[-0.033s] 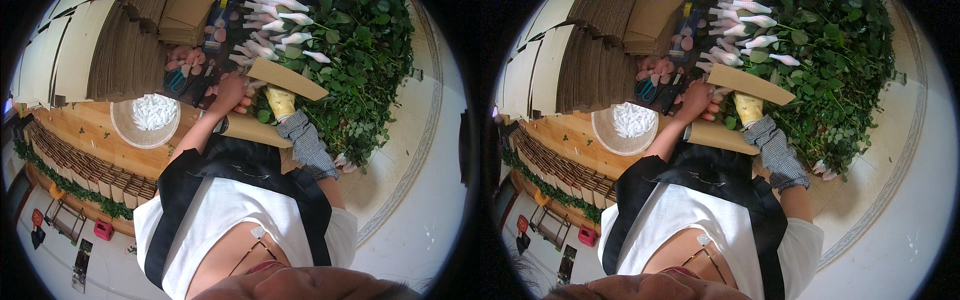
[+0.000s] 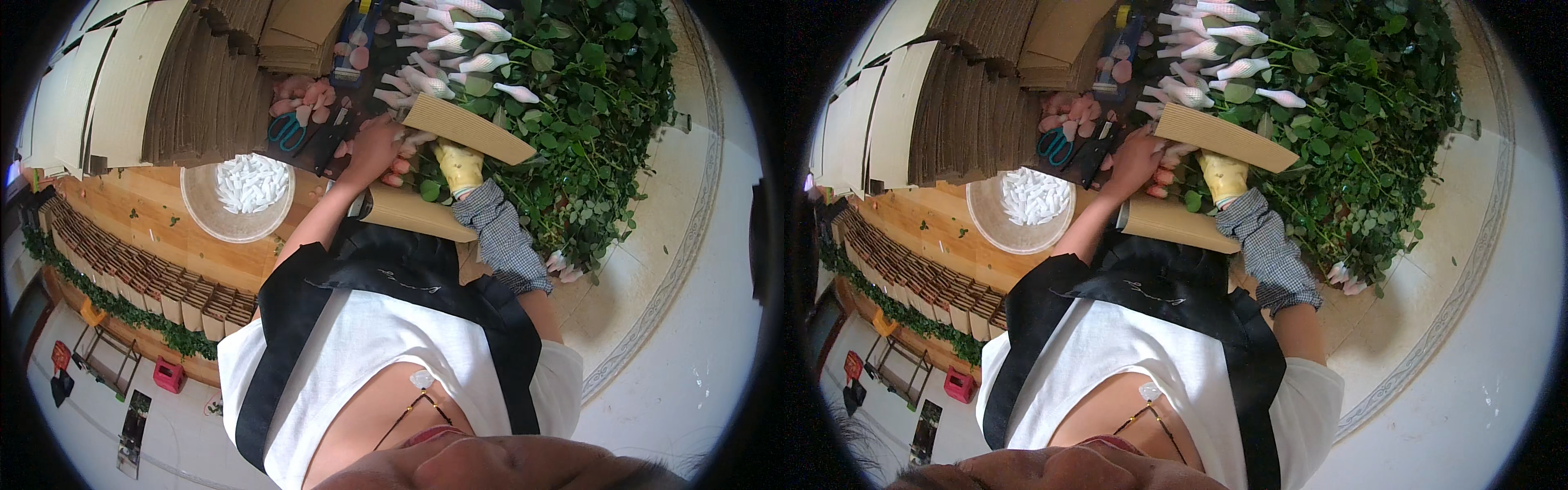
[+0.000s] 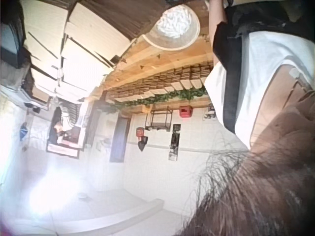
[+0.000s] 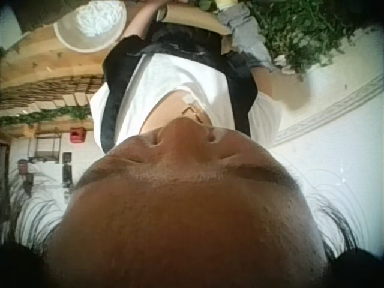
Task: The person assembles a cardboard box and places white tissue paper inside. They then pick up individual pink roses with green leaves, arrange them in the box, and add more tissue paper to secure the flowers. The process is repeated for multiple boxes.
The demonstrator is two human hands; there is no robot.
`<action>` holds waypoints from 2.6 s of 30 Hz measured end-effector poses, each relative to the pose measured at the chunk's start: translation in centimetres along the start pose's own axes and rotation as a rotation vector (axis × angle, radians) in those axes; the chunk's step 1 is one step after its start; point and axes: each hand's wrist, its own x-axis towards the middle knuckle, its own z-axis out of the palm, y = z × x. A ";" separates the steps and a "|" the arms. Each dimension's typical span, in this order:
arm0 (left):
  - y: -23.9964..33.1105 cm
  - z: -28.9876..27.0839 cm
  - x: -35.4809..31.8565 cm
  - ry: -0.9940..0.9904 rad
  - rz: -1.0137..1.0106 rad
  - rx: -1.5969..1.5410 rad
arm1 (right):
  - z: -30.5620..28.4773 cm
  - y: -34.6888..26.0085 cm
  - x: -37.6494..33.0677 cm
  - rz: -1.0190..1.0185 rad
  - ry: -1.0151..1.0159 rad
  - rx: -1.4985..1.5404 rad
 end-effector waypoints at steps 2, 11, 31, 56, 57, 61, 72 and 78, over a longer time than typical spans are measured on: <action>0.2 -0.9 -1.2 0.177 -0.223 -0.084 | 0.2 0.1 -0.3 0.018 0.031 -0.019; 3.7 -3.2 0.5 -0.303 -0.217 0.092 | 0.8 0.6 0.4 -0.059 0.087 0.063; -3.6 -9.4 -8.0 -0.207 -0.435 -0.307 | -6.3 -3.0 -2.3 -0.124 -0.349 0.334; 0.4 -7.4 -2.1 -0.282 -0.316 0.207 | -3.2 -3.5 -2.5 -0.169 -0.289 0.368; 0.4 -6.9 -2.4 -0.407 -0.340 0.151 | -3.0 -3.5 -2.7 -0.203 -0.275 0.360; -2.2 -2.8 -4.0 -0.493 -0.231 -0.019 | -3.3 -3.6 -2.6 -0.330 -0.323 0.261; -0.6 -3.6 -3.4 -0.439 -0.232 -0.007 | -3.5 -4.1 -2.1 -0.315 -0.320 0.293; -0.7 -3.4 -1.6 -0.483 0.416 0.134 | -2.1 -4.1 -1.4 -0.404 -0.344 0.296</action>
